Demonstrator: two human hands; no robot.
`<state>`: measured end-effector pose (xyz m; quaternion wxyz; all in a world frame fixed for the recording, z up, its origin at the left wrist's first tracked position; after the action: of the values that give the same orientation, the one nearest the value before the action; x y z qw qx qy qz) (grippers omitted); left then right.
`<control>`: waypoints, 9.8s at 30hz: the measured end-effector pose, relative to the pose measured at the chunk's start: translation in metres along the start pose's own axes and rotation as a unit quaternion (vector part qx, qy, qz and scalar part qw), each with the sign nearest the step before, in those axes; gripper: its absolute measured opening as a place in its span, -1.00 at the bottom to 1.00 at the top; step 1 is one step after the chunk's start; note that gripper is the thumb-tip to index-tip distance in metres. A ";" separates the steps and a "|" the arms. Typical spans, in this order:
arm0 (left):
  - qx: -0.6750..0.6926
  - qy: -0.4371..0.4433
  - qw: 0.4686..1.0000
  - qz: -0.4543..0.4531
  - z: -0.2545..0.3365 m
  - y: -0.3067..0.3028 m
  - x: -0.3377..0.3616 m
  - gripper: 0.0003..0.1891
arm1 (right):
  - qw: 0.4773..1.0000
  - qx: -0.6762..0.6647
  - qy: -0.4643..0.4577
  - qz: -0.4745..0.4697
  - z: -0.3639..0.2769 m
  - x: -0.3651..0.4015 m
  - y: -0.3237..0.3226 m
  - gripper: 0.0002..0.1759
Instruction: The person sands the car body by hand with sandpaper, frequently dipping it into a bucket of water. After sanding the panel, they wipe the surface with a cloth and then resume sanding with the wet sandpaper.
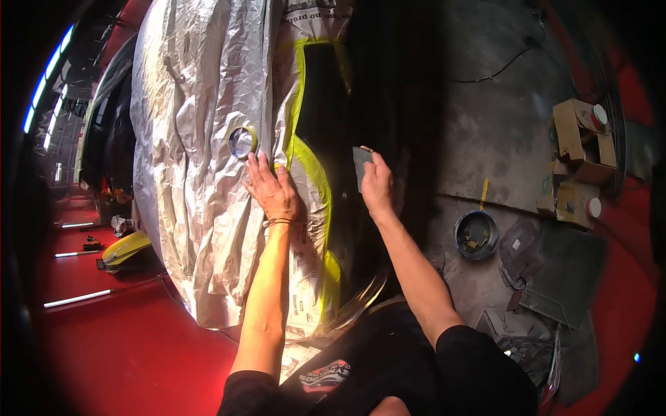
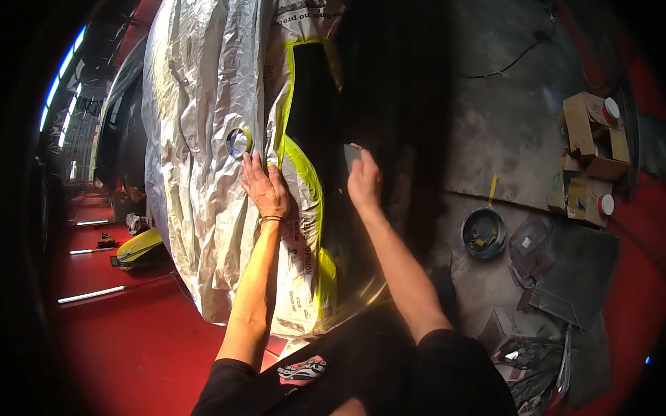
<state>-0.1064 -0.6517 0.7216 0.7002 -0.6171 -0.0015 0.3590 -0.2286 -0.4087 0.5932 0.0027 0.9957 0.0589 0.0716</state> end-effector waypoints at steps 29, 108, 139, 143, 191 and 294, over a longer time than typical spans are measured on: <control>0.025 -0.019 0.999 -0.007 0.002 -0.005 -0.004 -0.37 | 0.986 0.005 0.010 0.164 -0.044 -0.205 0.031 -0.70; 0.002 -0.019 1.000 -0.022 0.001 0.000 -0.002 -0.38 | 0.934 0.209 -0.288 0.019 -0.060 -0.153 0.044 -0.42; -0.014 -0.003 1.000 -0.022 0.011 -0.003 -0.004 -0.40 | 0.956 0.105 -0.262 0.079 -0.057 -0.199 0.028 -0.55; 0.003 -0.004 1.000 -0.025 0.005 0.000 -0.003 -0.39 | 0.967 0.084 -0.231 0.060 -0.042 -0.146 0.031 -0.48; 0.001 0.011 1.000 -0.027 0.005 0.000 -0.004 -0.40 | 0.968 0.069 -0.210 0.116 -0.011 -0.081 0.001 -0.49; -0.066 -0.092 0.933 0.343 -0.111 -0.132 0.340 -0.18 | 0.901 0.363 0.203 -0.123 0.836 0.022 -0.436 -0.53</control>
<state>0.2618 -0.5734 0.6594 0.4889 -0.5894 0.1217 0.6314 -0.1382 0.0291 -0.2375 -0.3618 0.8764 0.2023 0.2452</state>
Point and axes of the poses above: each hand's wrist, its own x-axis away from the middle knuckle, its own y-axis out of the palm, z = x × y, the point moved 10 cm from there along -x, towards the middle knuckle, and after that the axes turned 3 degrees about x, right-handed, at the moved point
